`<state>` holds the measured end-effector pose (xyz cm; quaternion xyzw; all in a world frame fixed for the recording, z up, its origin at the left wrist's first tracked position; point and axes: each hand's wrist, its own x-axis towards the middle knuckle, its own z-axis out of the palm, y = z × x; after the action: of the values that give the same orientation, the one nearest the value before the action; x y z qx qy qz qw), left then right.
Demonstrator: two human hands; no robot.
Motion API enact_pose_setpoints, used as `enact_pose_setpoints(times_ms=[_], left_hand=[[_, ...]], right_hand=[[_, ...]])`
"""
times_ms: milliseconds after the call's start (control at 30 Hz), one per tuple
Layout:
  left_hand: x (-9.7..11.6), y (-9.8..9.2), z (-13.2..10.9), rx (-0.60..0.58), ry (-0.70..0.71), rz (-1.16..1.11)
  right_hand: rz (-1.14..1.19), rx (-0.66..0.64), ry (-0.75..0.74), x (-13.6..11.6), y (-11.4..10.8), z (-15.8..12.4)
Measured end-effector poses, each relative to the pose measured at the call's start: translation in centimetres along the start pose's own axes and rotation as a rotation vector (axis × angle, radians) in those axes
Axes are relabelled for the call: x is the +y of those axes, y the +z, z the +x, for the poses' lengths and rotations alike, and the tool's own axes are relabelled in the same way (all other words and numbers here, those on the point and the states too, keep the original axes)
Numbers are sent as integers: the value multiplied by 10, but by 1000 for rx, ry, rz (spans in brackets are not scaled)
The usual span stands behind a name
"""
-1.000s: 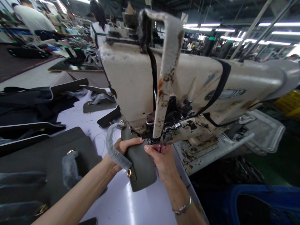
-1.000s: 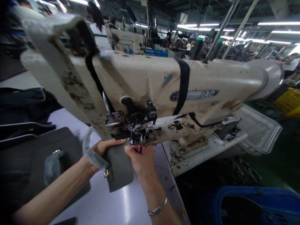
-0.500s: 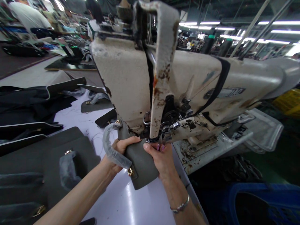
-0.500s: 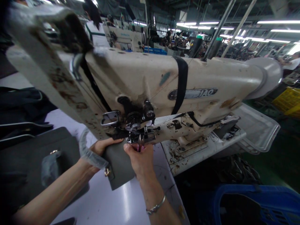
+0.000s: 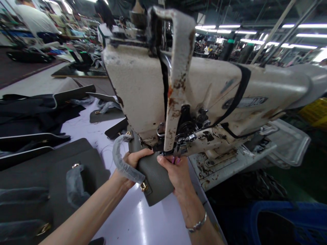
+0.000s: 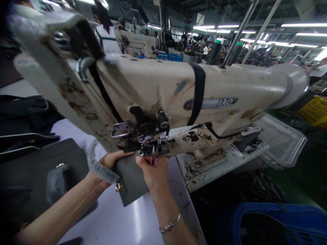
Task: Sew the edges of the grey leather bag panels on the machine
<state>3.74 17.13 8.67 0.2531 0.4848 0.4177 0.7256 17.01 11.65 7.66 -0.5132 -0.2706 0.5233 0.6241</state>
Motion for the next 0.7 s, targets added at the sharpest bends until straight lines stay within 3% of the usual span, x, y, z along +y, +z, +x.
enact_pose_setpoints(times_ms=[300, 500, 700], left_hand=[[-3, -4, 1, -8, -28, 5], [-2, -3, -9, -9, -70, -19], [-21, 21, -27, 156, 33, -161]], right_hand=[[-14, -33, 20, 3, -3, 1], [-489, -236, -168, -14, -22, -8], [-585, -357, -137, -34, -44, 10]])
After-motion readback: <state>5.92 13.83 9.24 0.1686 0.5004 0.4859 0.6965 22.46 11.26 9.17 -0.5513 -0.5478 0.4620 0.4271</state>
